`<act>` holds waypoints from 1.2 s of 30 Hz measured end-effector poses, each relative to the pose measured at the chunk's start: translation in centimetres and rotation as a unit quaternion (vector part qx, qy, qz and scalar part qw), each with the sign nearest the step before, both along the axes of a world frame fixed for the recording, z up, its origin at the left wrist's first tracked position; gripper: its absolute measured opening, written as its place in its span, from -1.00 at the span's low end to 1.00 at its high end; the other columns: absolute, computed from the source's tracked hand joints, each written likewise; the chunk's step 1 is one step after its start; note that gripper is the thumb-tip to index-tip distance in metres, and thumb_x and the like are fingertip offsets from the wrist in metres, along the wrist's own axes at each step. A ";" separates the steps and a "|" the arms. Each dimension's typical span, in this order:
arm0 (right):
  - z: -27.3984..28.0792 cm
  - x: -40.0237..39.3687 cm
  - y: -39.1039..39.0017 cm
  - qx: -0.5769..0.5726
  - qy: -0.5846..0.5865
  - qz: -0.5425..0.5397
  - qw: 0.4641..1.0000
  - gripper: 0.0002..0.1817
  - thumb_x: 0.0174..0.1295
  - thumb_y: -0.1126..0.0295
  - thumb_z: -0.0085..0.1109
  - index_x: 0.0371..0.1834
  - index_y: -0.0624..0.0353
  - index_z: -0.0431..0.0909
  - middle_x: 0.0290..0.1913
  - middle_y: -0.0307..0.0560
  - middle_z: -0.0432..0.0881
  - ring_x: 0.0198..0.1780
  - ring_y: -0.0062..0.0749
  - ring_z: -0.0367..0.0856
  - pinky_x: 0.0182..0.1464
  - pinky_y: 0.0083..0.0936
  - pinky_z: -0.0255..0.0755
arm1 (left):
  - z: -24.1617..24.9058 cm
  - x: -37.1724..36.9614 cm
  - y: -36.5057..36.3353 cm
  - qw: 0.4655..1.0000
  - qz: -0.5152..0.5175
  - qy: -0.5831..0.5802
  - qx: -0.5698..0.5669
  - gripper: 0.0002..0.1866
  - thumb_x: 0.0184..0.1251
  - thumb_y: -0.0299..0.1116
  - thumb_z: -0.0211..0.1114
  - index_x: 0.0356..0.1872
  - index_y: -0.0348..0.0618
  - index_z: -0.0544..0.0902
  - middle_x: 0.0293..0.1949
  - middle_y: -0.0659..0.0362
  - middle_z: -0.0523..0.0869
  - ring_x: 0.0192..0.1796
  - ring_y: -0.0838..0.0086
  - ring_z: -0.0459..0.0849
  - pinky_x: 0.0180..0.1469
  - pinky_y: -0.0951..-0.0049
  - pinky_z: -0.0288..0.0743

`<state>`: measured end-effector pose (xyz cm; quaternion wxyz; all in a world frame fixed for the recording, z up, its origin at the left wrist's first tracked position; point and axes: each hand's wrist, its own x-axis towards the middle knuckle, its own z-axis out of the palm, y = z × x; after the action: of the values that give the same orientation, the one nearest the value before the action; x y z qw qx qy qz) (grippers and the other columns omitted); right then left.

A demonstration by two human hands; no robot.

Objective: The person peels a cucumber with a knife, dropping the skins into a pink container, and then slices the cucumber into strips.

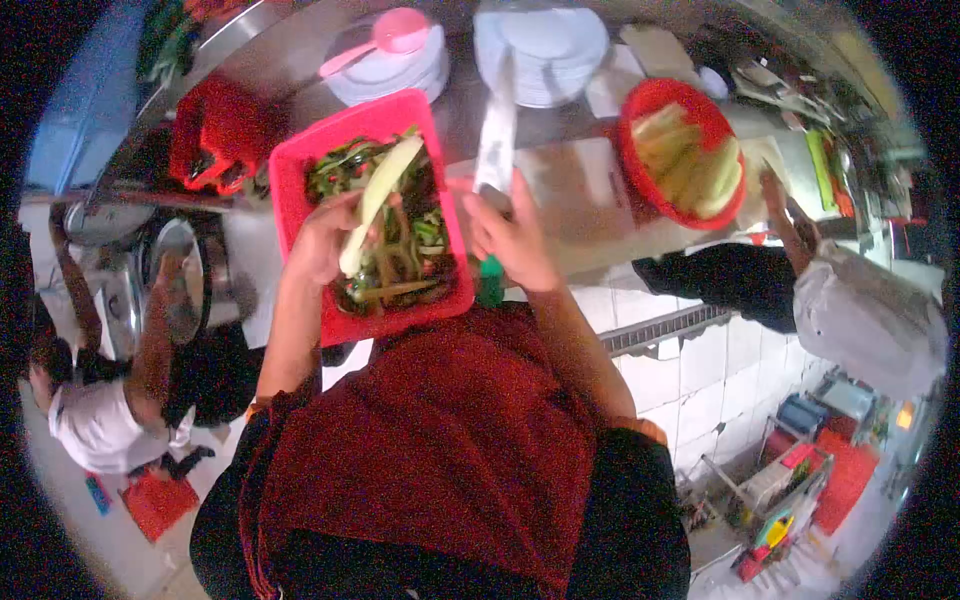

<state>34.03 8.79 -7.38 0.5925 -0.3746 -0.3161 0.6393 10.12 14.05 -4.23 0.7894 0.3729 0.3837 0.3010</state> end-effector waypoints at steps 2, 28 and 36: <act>0.0 -3.4 2.5 0.031 -0.016 0.051 0.998 -0.57 0.30 0.49 0.21 0.18 0.17 0.27 0.01 -0.02 0.65 -0.63 -0.72 0.35 -0.66 -0.66 0.25 | -1.6 -2.3 -1.1 0.998 0.037 -0.048 -0.002 -0.53 0.20 -0.33 0.06 0.07 -0.46 0.53 -0.56 0.24 0.48 -0.57 0.59 0.41 -0.50 0.61 0.29; 11.6 -7.5 1.9 -0.056 -0.394 0.333 0.855 -0.72 0.52 0.24 -0.11 -0.03 0.28 0.40 -0.50 -0.11 0.57 -0.68 -0.47 0.53 -0.63 -0.43 0.41 | 0.6 -5.3 -6.1 0.945 0.305 0.006 0.119 -0.44 0.59 0.01 -0.25 0.09 -0.31 0.50 -0.63 0.09 0.53 -0.69 0.49 0.41 -0.60 0.54 0.29; 12.6 -6.0 0.9 0.119 -0.554 0.296 0.769 -0.81 0.41 0.36 -0.04 -0.23 0.28 0.46 -0.39 0.32 0.56 -0.34 0.29 0.59 -0.32 -0.02 0.39 | 1.0 -5.1 -6.5 0.944 0.309 0.015 0.113 -0.48 0.61 0.03 -0.16 0.01 -0.25 0.57 -0.55 0.19 0.58 -0.57 0.58 0.49 -0.52 0.58 0.37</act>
<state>27.99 9.74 5.26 0.1363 -0.4785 -0.7578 0.4221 4.98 7.56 -3.28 0.6045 0.3271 0.4550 0.5661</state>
